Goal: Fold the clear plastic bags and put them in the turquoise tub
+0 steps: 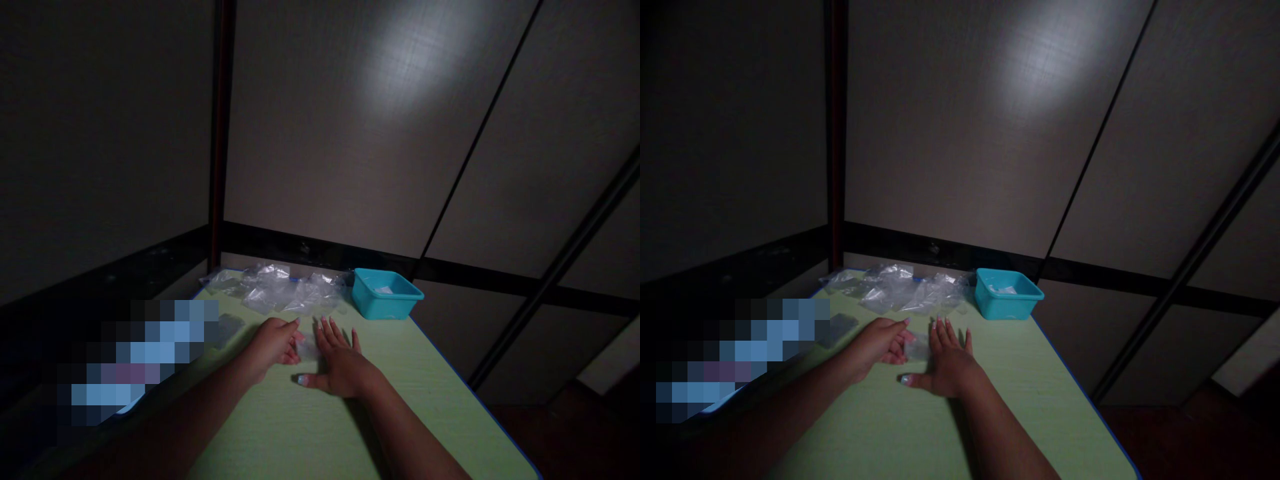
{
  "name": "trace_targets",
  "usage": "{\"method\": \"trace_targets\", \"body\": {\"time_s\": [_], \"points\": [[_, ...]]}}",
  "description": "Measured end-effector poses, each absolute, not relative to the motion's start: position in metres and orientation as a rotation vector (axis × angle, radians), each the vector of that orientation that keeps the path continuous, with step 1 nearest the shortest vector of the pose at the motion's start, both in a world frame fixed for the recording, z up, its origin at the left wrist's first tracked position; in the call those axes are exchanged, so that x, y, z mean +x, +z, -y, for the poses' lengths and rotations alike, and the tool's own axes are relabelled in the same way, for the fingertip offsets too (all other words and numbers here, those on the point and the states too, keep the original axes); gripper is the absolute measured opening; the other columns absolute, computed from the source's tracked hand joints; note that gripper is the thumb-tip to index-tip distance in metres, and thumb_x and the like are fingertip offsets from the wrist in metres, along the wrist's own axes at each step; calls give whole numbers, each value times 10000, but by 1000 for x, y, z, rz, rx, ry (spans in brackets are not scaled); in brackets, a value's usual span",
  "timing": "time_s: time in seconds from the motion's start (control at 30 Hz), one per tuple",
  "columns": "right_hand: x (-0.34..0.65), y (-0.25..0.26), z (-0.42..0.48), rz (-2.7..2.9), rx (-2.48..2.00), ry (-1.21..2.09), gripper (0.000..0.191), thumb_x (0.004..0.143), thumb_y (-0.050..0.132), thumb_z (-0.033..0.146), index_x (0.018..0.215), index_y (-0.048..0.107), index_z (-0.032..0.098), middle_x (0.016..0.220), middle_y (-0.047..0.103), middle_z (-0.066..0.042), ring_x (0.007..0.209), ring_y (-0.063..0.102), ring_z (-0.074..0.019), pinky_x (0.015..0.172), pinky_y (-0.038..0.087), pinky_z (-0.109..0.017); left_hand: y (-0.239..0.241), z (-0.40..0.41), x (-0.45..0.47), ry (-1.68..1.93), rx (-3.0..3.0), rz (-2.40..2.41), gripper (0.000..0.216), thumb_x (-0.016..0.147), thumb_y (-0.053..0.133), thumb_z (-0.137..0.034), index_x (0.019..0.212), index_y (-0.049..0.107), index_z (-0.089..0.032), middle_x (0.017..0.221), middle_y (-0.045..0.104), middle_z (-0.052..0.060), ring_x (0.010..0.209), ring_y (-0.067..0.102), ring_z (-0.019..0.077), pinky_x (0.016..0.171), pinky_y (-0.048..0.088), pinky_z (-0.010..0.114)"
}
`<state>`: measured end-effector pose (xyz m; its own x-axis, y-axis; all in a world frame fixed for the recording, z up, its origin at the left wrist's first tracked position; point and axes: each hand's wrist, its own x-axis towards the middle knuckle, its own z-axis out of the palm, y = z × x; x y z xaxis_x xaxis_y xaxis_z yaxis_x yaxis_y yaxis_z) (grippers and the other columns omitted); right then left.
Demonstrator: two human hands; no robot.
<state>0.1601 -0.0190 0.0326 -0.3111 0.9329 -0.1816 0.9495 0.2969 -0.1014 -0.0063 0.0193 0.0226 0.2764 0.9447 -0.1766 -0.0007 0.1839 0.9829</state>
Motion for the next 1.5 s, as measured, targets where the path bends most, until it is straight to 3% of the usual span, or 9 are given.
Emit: {"method": "trace_targets", "body": {"time_s": [0.33, 0.53, 0.77, 1.1, 1.5], "points": [[150, 32, 24, -2444, 1799, -224, 881, 745, 196, 705, 1368, -97, 155, 1419, -144, -47, 1285, -173, -220, 996, -133, -484, 25, -19, -6, 962, 1242, -1057, 430, 679, 503, -537, 665, 568, -112, 443, 534, 9, 417, 532, 131, 454, 414, 239], [155, 29, 21, -2496, 1852, -190, 937, 702, 253, 740, 1362, -119, 188, 1415, -165, -43, 1286, -166, -238, 989, -112, -516, 16, -26, -6, 886, 1329, -1157, 463, 701, 467, -549, 645, 578, -103, 450, 539, 12, 374, 504, 121, 413, 393, 233], [152, 29, 23, -2522, 1787, -199, 834, 751, 239, 690, 1371, -75, 230, 1423, -148, -13, 1287, -163, -225, 998, -114, -489, 15, -27, -6, 888, 1357, -1211, 467, 685, 484, -561, 604, 584, -113, 417, 514, -5, 347, 480, 118, 403, 379, 233], [151, 26, 22, -2520, 1803, -215, 876, 736, 208, 716, 1378, -39, 175, 1426, -105, -39, 1298, -123, -228, 1002, -113, -493, 17, -28, -6, 887, 1398, -1260, 419, 753, 458, -446, 534, 589, -114, 342, 484, -5, 317, 464, 124, 386, 363, 232], [148, 29, 24, -2545, 1745, -313, 813, 750, 188, 712, 1379, 0, 234, 1428, -114, -34, 1299, -119, -230, 990, -120, -511, 25, -21, -2, 1016, 1381, -1072, 444, 744, 445, -493, 632, 631, -106, 490, 590, 35, 431, 534, 122, 468, 415, 225]]}}
